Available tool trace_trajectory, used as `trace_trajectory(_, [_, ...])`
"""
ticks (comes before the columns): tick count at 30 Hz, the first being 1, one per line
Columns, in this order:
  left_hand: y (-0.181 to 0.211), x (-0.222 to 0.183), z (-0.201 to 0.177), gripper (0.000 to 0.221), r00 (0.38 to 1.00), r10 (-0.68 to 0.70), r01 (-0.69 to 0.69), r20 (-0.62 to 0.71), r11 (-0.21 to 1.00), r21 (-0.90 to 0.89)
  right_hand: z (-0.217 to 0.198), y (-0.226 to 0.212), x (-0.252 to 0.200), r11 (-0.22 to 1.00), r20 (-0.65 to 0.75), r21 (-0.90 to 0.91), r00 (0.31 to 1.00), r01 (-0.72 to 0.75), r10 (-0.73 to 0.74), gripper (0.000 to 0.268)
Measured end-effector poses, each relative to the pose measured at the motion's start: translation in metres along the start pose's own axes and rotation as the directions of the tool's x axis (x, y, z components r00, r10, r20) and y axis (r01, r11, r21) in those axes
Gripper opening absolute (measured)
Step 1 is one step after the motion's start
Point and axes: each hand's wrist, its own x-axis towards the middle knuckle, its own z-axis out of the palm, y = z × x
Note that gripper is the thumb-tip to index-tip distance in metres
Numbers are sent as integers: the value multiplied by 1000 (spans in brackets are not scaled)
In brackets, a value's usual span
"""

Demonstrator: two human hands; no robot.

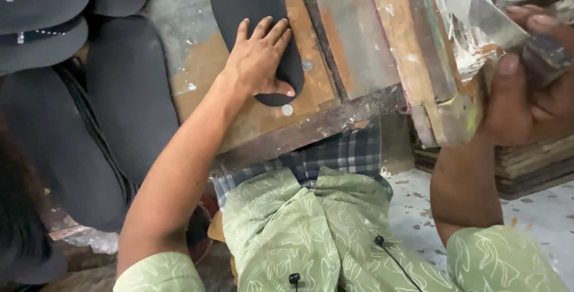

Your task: Manual screen printing of brand logos onto foam shoe insoles using a screen frame and ink at a workstation.

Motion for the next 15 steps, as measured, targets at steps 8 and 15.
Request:
trace_trajectory(8, [-2,-2,1,129,999,35,-34,21,999,-8,2,-3,-3,989,-61,120,993,-91,99,29])
trace_trajectory(15, [16,-40,18,85,982,142,-150,-124,987,-55,-8,8,-4,999,-20,13,999,37,-36,29])
